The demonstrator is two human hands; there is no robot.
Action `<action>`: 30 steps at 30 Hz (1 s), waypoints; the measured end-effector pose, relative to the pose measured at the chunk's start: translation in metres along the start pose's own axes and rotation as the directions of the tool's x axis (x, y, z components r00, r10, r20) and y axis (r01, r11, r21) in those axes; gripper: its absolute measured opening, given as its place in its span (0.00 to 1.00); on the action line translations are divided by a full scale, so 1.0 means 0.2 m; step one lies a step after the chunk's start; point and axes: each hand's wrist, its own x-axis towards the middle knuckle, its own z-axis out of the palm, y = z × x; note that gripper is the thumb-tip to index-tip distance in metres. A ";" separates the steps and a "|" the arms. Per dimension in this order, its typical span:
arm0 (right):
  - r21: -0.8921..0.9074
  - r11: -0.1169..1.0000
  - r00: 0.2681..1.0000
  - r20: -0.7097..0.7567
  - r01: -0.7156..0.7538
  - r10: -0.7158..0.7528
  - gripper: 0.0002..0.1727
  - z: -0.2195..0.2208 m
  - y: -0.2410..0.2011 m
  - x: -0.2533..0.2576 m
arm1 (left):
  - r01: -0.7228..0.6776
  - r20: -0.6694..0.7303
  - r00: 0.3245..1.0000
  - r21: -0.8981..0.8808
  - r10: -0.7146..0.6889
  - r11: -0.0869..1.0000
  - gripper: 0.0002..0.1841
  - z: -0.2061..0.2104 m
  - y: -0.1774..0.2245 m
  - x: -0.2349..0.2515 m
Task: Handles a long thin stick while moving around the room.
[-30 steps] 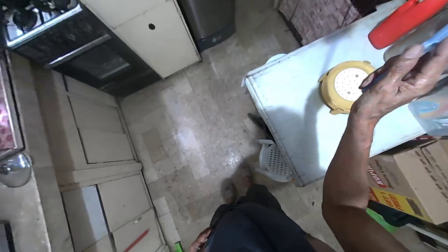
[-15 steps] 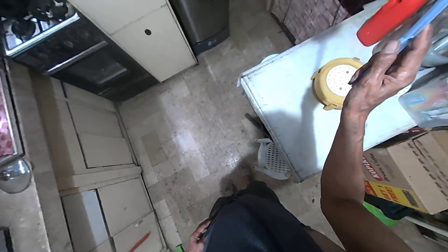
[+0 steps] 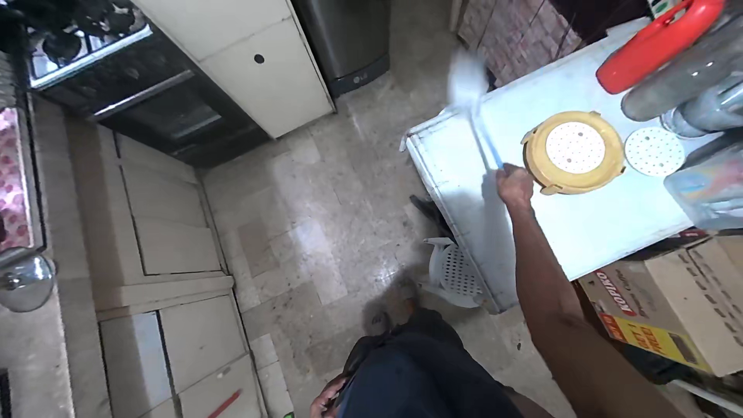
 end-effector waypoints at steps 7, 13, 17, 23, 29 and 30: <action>0.116 0.943 0.816 -0.541 0.311 -0.203 0.27 -0.29 -0.12 -0.18 | -0.011 0.049 0.999 0.014 0.011 1.000 0.18 0.00 -0.01 0.07; 0.468 0.775 0.874 -0.437 0.423 -0.213 0.26 -0.40 0.00 -0.21 | 0.018 0.086 0.996 0.064 -0.024 0.998 0.17 0.01 0.05 0.10; 0.717 0.640 0.961 -0.221 0.277 -0.168 0.23 -0.45 0.07 -0.29 | 0.014 0.101 0.995 0.099 -0.024 0.995 0.17 0.01 0.04 0.11; 0.772 0.607 0.981 -0.119 0.188 -0.152 0.23 -0.41 0.26 -0.40 | -0.032 0.155 0.988 0.131 0.012 0.991 0.15 0.00 0.01 0.13; 0.756 0.626 0.982 -0.151 0.190 -0.115 0.23 -0.38 0.45 -0.59 | -0.085 0.214 0.976 0.209 0.040 0.974 0.13 -0.05 0.03 0.17; 0.764 0.618 0.983 -0.141 0.186 -0.121 0.23 -0.39 0.48 -0.65 | -0.081 0.231 0.973 0.226 0.028 0.971 0.13 -0.07 0.03 0.19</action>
